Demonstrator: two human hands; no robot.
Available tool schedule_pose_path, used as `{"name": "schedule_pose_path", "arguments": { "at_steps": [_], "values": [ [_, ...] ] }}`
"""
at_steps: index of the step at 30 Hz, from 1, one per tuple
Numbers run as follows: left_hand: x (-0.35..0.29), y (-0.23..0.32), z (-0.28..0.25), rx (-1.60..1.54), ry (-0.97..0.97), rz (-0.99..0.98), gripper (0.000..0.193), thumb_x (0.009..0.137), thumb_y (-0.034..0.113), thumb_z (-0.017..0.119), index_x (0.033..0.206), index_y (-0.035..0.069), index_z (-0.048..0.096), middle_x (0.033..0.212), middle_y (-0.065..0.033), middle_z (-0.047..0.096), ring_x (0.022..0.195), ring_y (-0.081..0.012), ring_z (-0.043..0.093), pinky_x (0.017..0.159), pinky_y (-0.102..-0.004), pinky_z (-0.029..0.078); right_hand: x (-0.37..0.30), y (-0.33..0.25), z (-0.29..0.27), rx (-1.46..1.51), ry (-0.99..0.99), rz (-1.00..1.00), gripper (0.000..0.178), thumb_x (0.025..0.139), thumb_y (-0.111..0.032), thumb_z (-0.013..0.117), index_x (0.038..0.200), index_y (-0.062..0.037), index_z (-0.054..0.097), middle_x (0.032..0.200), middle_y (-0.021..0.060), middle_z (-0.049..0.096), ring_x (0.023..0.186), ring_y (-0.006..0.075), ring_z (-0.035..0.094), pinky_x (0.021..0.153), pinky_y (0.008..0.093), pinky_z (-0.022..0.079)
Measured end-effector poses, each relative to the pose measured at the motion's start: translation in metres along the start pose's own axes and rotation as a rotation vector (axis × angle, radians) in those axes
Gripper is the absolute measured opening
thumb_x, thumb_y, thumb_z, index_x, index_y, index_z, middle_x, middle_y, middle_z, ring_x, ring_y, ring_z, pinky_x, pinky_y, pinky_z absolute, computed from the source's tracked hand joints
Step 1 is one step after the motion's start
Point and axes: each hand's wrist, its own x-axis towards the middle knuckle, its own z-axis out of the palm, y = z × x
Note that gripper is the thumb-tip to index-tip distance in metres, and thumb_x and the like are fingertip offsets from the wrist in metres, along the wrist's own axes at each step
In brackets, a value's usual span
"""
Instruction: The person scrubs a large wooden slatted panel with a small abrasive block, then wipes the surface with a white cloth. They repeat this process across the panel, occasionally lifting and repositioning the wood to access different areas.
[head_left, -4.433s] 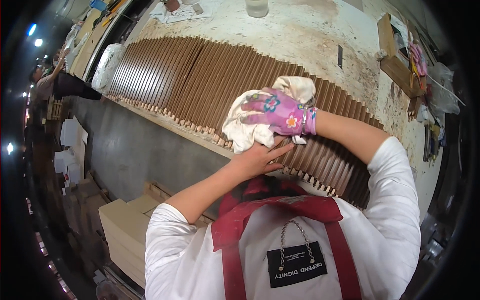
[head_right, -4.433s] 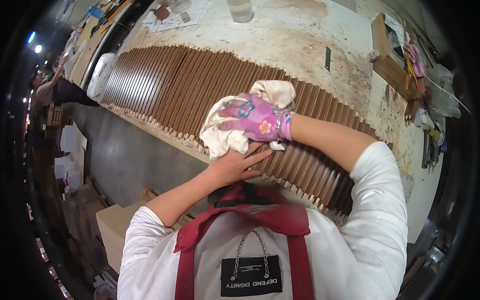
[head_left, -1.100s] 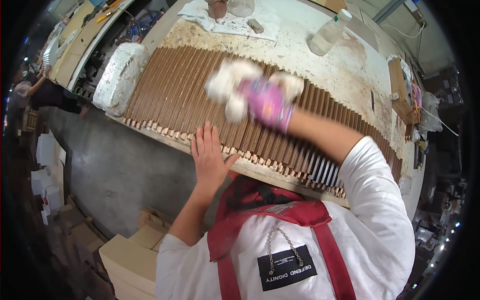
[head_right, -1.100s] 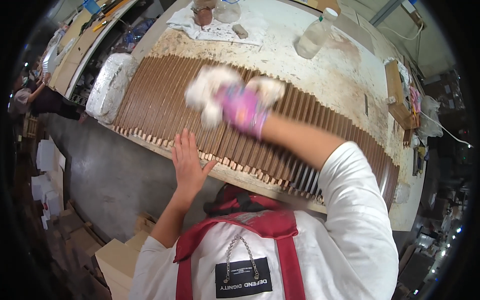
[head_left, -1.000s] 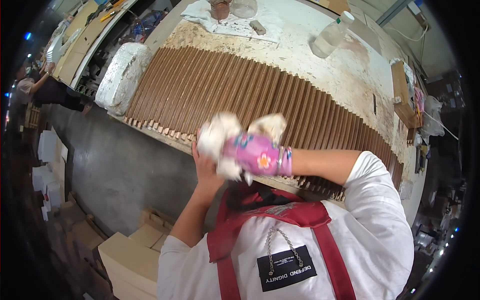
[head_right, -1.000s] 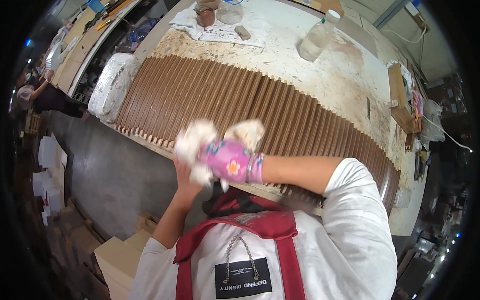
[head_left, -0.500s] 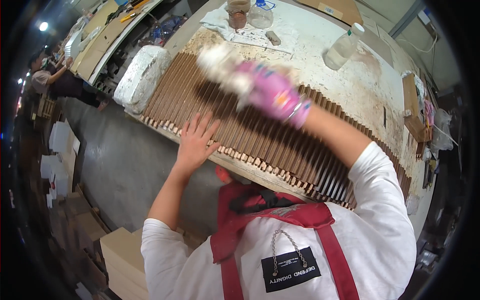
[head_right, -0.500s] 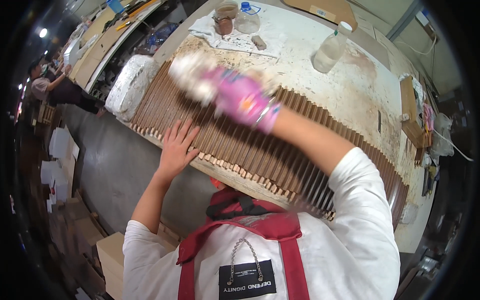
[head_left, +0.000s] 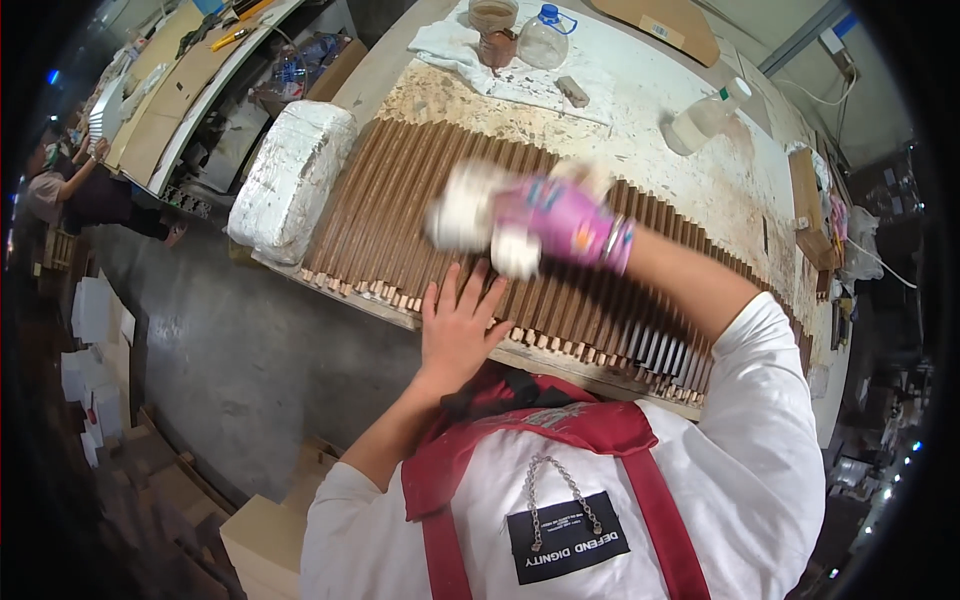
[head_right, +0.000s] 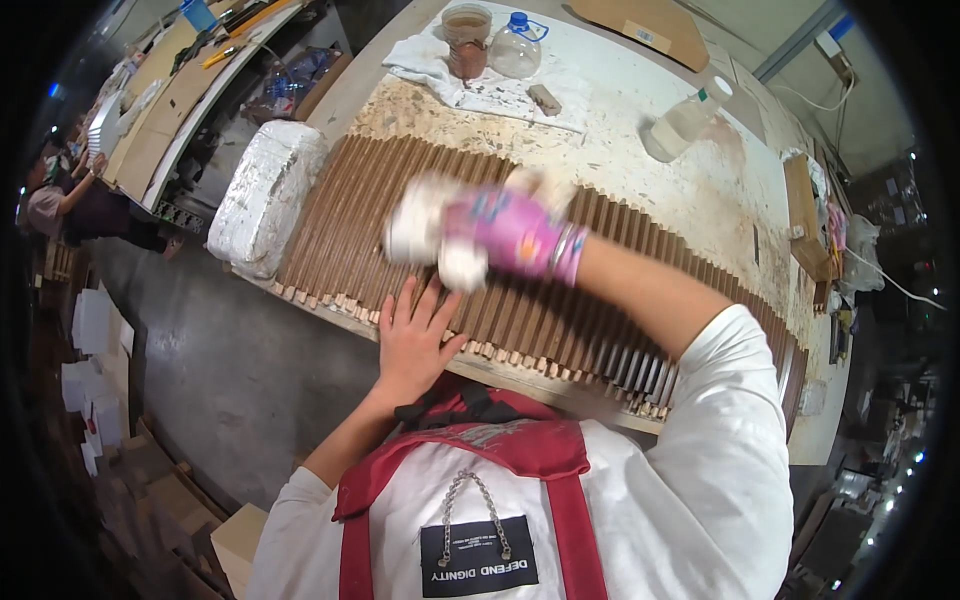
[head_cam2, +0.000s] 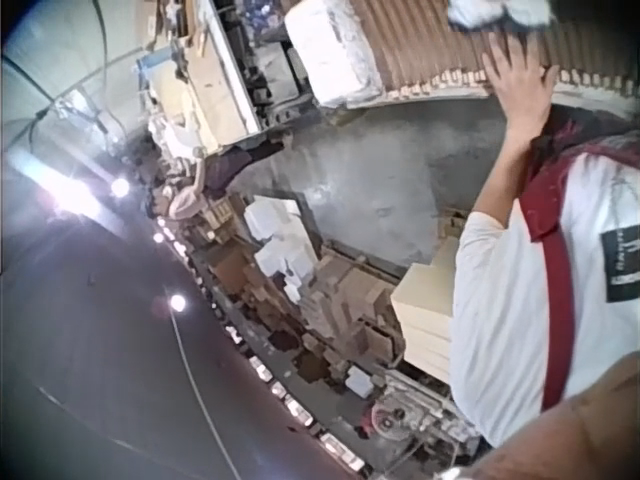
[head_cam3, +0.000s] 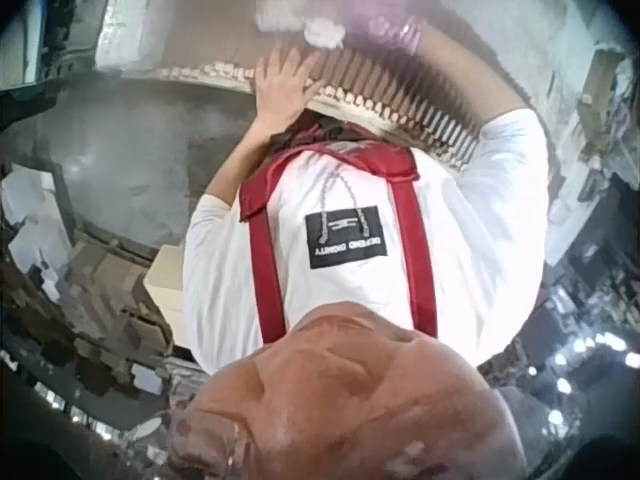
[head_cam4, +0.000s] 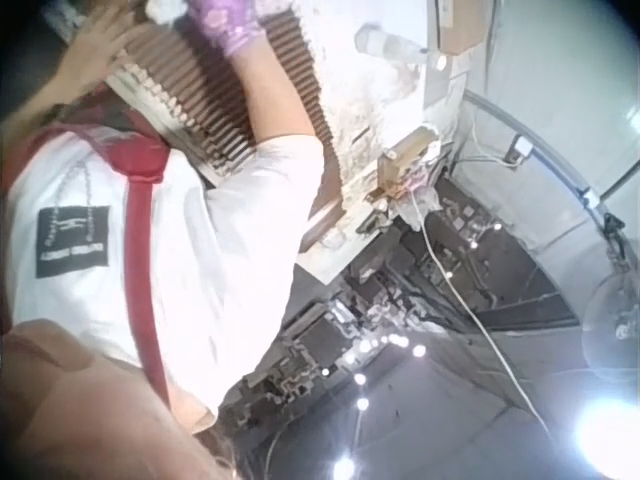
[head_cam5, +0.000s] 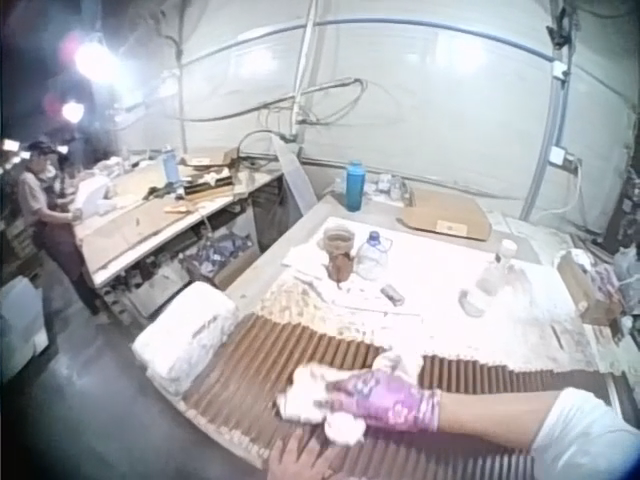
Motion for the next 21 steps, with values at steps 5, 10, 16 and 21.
{"name": "schedule_pose_path", "arguments": {
  "at_steps": [5,10,16,21],
  "values": [
    [0.000,-0.002,-0.017,-0.105,-0.048,0.008,0.070,0.085,0.046,0.067,0.147,0.023,0.045,0.156,-0.0075,0.035,0.142,-0.0367,0.031,0.111,-0.0574,0.025,-0.017,0.068,-0.041,-0.201,0.056,0.652,0.026,0.098,-0.025,0.057,0.119,-0.0145,0.068,0.091,0.0077,0.073,0.083,0.0186,0.070,0.070,0.0348,0.057],
    [-0.005,-0.050,-0.035,-0.043,-0.045,-0.041,0.067,0.086,0.047,0.067,0.144,0.022,0.049,0.157,-0.0078,0.035,0.143,-0.0376,0.029,0.112,-0.0614,0.021,0.039,0.025,-0.034,-0.314,0.130,0.294,0.040,0.089,-0.004,0.061,0.126,-0.0192,0.064,0.108,0.0071,0.069,0.089,0.0221,0.068,0.077,0.0356,0.059],
    [-0.005,-0.065,-0.028,-0.072,-0.024,-0.031,0.066,0.085,0.046,0.067,0.145,0.023,0.048,0.157,-0.0077,0.035,0.144,-0.0379,0.028,0.112,-0.0623,0.020,0.021,0.068,-0.009,-0.132,-0.043,0.453,0.036,0.094,-0.016,0.056,0.130,-0.0174,0.062,0.117,0.0093,0.069,0.102,0.0252,0.068,0.090,0.0362,0.054],
    [-0.009,-0.093,-0.049,-0.027,0.121,-0.198,0.065,0.086,0.040,0.068,0.144,0.019,0.049,0.155,-0.0083,0.036,0.143,-0.0382,0.027,0.112,-0.0608,0.020,0.099,0.013,-0.046,-0.001,0.004,0.650,0.050,0.085,-0.004,0.060,0.133,-0.0190,0.059,0.119,0.0092,0.066,0.105,0.0257,0.066,0.089,0.0383,0.055]
  ]
}}
